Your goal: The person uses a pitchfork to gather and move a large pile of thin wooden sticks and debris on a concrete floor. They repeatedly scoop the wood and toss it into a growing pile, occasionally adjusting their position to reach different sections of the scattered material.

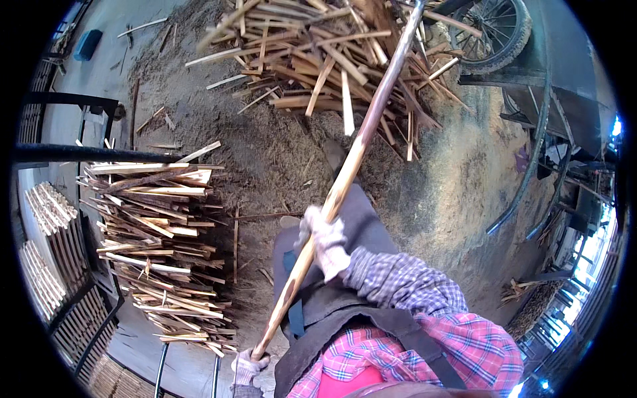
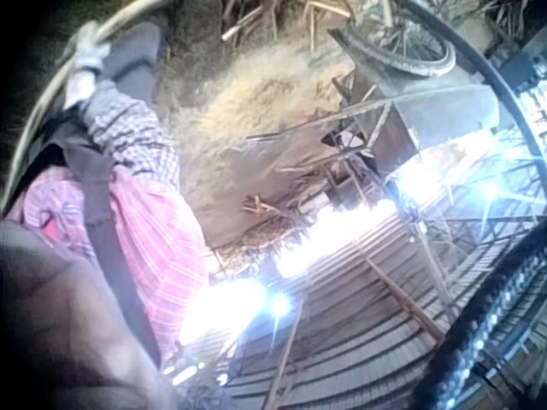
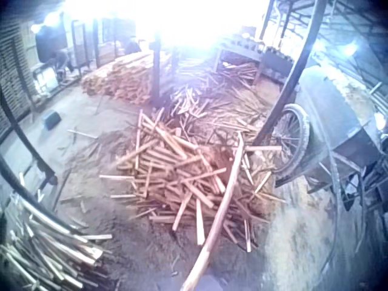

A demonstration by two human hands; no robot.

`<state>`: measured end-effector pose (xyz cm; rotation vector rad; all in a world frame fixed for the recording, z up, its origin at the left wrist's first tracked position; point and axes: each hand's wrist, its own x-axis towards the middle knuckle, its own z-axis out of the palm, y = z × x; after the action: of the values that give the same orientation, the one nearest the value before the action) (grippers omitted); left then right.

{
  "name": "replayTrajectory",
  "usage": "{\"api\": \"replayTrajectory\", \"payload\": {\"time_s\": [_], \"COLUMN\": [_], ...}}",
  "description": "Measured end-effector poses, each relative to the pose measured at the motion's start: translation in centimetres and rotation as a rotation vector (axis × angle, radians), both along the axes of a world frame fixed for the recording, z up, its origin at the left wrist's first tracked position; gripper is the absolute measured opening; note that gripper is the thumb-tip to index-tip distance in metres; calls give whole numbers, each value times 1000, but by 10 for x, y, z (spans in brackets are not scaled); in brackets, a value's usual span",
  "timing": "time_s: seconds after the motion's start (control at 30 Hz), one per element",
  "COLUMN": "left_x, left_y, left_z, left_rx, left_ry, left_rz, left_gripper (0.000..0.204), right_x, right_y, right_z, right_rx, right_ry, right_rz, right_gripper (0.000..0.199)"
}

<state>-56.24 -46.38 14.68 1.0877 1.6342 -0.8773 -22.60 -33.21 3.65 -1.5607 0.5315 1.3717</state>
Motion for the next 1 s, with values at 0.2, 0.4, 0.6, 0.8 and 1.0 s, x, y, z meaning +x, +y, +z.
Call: {"api": "replayTrajectory", "payload": {"time_s": [0.2, 0.4, 0.6, 0.8, 1.0], "left_x": [31, 91, 157, 265, 321], "left_y": [0, 14, 18, 102, 128], "left_z": [-27, -51, -98, -107, -43], "left_rx": [-58, -52, 180, 189, 34], "left_ry": [57, -10, -67, -48, -160], "left_rz": [-25, 0, -178, -161, 115], "left_gripper": [47, 39, 40, 45, 46], "right_x": [27, 99, 181, 266, 288], "right_y": [2, 32, 76, 154, 195], "right_z": [-42, -58, -57, -68, -77], "right_rx": [75, 86, 135, 214, -186], "right_ry": [67, 51, -35, -111, -417], "right_rz": [-43, 45, 119, 195, 458], "right_gripper": [11, 13, 11, 14, 15]}}
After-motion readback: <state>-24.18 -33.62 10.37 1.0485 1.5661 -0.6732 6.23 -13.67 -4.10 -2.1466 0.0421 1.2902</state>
